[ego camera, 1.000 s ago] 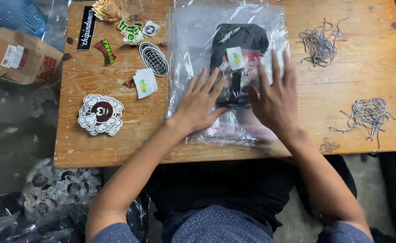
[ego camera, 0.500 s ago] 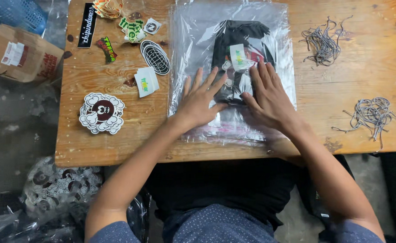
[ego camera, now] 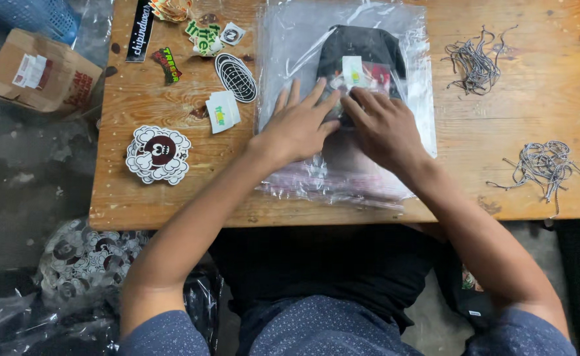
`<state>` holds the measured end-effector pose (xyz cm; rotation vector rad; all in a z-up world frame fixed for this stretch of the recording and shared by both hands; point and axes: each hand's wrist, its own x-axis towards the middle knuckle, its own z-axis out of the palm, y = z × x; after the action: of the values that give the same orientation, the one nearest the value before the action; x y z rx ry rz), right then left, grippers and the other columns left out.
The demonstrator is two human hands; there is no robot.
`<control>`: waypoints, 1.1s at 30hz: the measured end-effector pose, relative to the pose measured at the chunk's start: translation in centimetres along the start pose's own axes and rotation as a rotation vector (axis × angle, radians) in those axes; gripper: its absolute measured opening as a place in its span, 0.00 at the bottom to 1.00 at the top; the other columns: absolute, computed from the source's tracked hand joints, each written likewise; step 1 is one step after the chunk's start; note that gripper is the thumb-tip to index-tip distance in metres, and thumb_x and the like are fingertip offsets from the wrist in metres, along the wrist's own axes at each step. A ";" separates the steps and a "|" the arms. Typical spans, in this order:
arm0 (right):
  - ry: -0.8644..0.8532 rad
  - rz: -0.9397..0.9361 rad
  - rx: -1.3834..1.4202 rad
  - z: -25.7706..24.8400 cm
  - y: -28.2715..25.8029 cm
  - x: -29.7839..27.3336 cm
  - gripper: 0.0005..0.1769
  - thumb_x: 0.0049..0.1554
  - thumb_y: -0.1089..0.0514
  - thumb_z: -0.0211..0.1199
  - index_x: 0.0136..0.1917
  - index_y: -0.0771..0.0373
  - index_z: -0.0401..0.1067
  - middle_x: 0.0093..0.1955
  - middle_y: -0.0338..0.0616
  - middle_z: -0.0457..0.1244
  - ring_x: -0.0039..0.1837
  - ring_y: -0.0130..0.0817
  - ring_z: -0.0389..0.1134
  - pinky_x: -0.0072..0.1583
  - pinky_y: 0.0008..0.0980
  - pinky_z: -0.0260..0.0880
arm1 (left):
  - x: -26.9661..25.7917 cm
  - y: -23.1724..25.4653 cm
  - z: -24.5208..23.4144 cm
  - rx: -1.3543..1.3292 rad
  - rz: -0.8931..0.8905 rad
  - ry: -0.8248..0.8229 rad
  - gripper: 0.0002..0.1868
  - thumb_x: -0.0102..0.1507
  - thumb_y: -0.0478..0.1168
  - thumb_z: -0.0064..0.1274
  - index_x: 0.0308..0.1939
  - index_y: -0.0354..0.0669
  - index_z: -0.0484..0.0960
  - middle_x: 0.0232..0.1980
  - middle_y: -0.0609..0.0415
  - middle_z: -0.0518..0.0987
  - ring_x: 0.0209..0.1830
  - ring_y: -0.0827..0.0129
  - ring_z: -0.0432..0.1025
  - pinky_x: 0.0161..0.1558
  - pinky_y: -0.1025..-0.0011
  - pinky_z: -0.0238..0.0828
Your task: The person unpacks a black drawstring bag from a plastic wrapper, attaches a cartoon character keychain to the bag's strap, and then places the bag back into the plastic wrapper. This process is repeated for multiple bags.
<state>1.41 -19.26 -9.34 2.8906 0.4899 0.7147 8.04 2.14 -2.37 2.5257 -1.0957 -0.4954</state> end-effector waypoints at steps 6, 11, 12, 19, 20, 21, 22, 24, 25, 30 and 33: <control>0.164 0.290 0.492 -6.7 5.2 0.3 0.18 0.64 0.69 0.64 0.64 0.65 0.64 0.52 0.51 0.65 0.47 0.45 0.64 0.43 0.46 0.63 | -1.1 1.2 -3.1 -0.181 0.495 1.033 0.23 0.74 0.45 0.46 0.70 0.42 0.62 0.71 0.41 0.66 0.75 0.44 0.64 0.76 0.47 0.71; 0.482 0.798 0.954 -12.4 7.6 -4.5 0.03 0.72 0.62 0.56 0.59 0.61 0.66 0.54 0.35 0.59 0.57 0.23 0.57 0.61 0.25 0.61 | -1.2 3.3 -2.4 -0.459 0.424 1.104 0.16 0.69 0.39 0.44 0.59 0.36 0.68 0.56 0.42 0.72 0.59 0.52 0.70 0.65 0.57 0.69; 0.541 1.055 1.217 -13.8 6.8 -5.5 0.10 0.66 0.57 0.59 0.59 0.60 0.70 0.55 0.35 0.66 0.58 0.24 0.67 0.61 0.24 0.72 | -0.5 3.3 -1.0 -0.589 0.301 0.886 0.23 0.67 0.44 0.48 0.63 0.39 0.66 0.60 0.40 0.71 0.59 0.49 0.72 0.62 0.58 0.72; 0.561 1.733 1.581 -12.7 0.5 -17.0 0.24 0.60 0.50 0.57 0.69 0.55 0.72 0.67 0.30 0.68 0.68 0.21 0.70 0.72 0.20 0.69 | -2.4 6.2 3.9 -0.946 0.072 0.137 0.14 0.66 0.45 0.48 0.52 0.41 0.75 0.36 0.55 0.82 0.30 0.73 0.74 0.34 0.74 0.71; 0.561 1.741 1.579 -12.5 -0.2 -17.6 0.24 0.60 0.50 0.57 0.69 0.55 0.72 0.67 0.30 0.68 0.68 0.21 0.70 0.72 0.20 0.69 | -3.2 6.2 4.1 -0.947 0.071 0.131 0.14 0.66 0.45 0.48 0.52 0.41 0.75 0.36 0.55 0.82 0.30 0.73 0.74 0.34 0.74 0.71; 0.574 1.740 1.733 -12.3 -1.0 -18.3 0.22 0.62 0.51 0.57 0.68 0.57 0.73 0.64 0.36 0.69 0.65 0.28 0.71 0.69 0.26 0.71 | -4.1 6.2 4.2 -0.960 0.045 0.129 0.14 0.66 0.45 0.48 0.51 0.41 0.75 0.37 0.55 0.82 0.32 0.73 0.75 0.35 0.74 0.71; 0.569 1.726 1.897 -11.9 -1.7 -18.6 0.21 0.64 0.51 0.56 0.66 0.59 0.73 0.61 0.41 0.70 0.62 0.34 0.72 0.66 0.32 0.73 | -5.2 6.0 4.2 -0.974 0.010 0.139 0.14 0.66 0.46 0.48 0.51 0.42 0.75 0.38 0.54 0.83 0.33 0.73 0.76 0.35 0.75 0.70; 0.496 1.638 2.000 -11.6 -2.6 -17.7 0.21 0.64 0.51 0.56 0.66 0.61 0.73 0.62 0.43 0.70 0.62 0.36 0.72 0.66 0.34 0.72 | -7.4 5.0 4.8 -0.995 -0.019 0.238 0.15 0.66 0.44 0.48 0.53 0.42 0.74 0.39 0.55 0.83 0.34 0.75 0.75 0.35 0.77 0.70; 0.437 1.547 2.093 -11.4 -3.1 -16.9 0.21 0.64 0.52 0.56 0.66 0.63 0.73 0.62 0.46 0.69 0.62 0.38 0.72 0.66 0.36 0.71 | -8.9 4.3 5.0 -1.012 -0.036 0.332 0.15 0.66 0.43 0.49 0.55 0.42 0.74 0.40 0.56 0.83 0.34 0.78 0.74 0.35 0.79 0.70; 0.167 1.379 2.094 -10.7 -6.6 -8.2 0.17 0.61 0.56 0.61 0.61 0.64 0.75 0.57 0.45 0.71 0.58 0.36 0.74 0.59 0.30 0.75 | -18.4 0.8 3.8 -0.884 -0.192 0.676 0.14 0.67 0.44 0.46 0.53 0.42 0.74 0.39 0.58 0.80 0.35 0.77 0.71 0.35 0.77 0.68; -0.085 1.134 2.223 -9.6 -10.6 -2.4 0.19 0.59 0.57 0.63 0.61 0.70 0.74 0.57 0.50 0.71 0.57 0.40 0.74 0.59 0.34 0.76 | -25.8 -0.7 4.1 -0.836 -0.378 0.908 0.09 0.68 0.45 0.48 0.47 0.45 0.74 0.34 0.64 0.70 0.30 0.81 0.61 0.32 0.78 0.59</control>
<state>-8.06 -9.72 -3.98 4.9201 -1.8551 -0.7532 -9.92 21.19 -1.73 1.8100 -0.0252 0.1306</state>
